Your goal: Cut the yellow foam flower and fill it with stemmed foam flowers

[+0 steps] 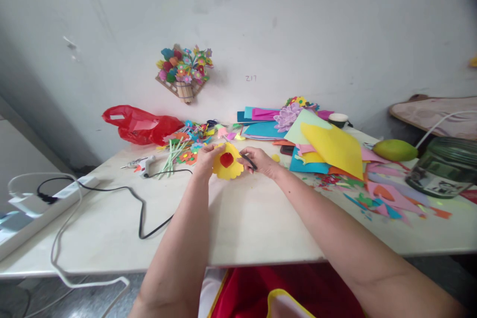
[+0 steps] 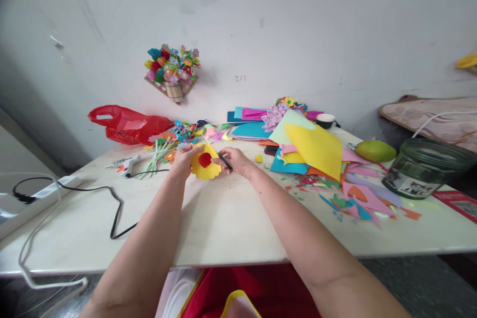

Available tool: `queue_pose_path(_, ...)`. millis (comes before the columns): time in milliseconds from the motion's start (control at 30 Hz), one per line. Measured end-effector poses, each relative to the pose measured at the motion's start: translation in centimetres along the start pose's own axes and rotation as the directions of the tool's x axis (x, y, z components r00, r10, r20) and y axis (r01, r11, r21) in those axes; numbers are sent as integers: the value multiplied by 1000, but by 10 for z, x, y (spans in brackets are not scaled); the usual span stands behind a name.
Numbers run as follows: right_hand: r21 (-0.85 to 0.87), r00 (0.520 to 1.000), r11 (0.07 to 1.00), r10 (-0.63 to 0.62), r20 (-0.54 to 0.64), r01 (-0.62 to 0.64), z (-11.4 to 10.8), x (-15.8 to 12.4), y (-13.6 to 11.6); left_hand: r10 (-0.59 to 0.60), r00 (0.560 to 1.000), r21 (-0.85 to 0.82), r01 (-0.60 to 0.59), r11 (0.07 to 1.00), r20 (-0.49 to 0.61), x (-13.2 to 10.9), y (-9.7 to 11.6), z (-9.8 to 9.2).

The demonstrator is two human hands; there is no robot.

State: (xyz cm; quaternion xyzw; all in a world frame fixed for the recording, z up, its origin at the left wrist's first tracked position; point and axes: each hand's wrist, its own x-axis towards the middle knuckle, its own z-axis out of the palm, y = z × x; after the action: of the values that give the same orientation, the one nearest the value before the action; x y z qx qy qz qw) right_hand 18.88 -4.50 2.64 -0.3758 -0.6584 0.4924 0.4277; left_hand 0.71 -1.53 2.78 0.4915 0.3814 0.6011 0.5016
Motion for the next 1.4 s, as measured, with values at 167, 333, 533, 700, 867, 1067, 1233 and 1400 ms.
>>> queue_pose_path(167,-16,1000,1000,-2,12,2,-2,2,4,-5,1000,9,5,1000,5,1,1,-3)
queue_pose_path(333,-30,1000,1000,10,16,-10,-2,3,5,-9,999,9,9,1000,43,1,2,-5)
queue_pose_path(533,-6,1000,1000,-1,28,1,-3,4,5,-20,999,20,19,1000,49,0,4,-8)
queue_pose_path(700,-8,999,1000,4,40,-4,-5,5,6,-26,997,23,24,999,71,1,4,-10)
queue_pose_path(867,-24,998,1000,-2,67,4,-7,5,6,-32,996,32,29,999,84,-1,7,-11)
queue_pose_path(1067,-58,997,998,10,70,-6,-8,2,3,-35,992,40,31,999,125,-1,7,-14)
queue_pose_path(1233,-42,997,999,20,73,-17,-9,3,3,-42,993,40,38,998,114,1,6,-17)
queue_pose_path(1400,-59,999,998,15,49,-12,-16,3,5,-47,991,70,38,997,129,3,4,-19)
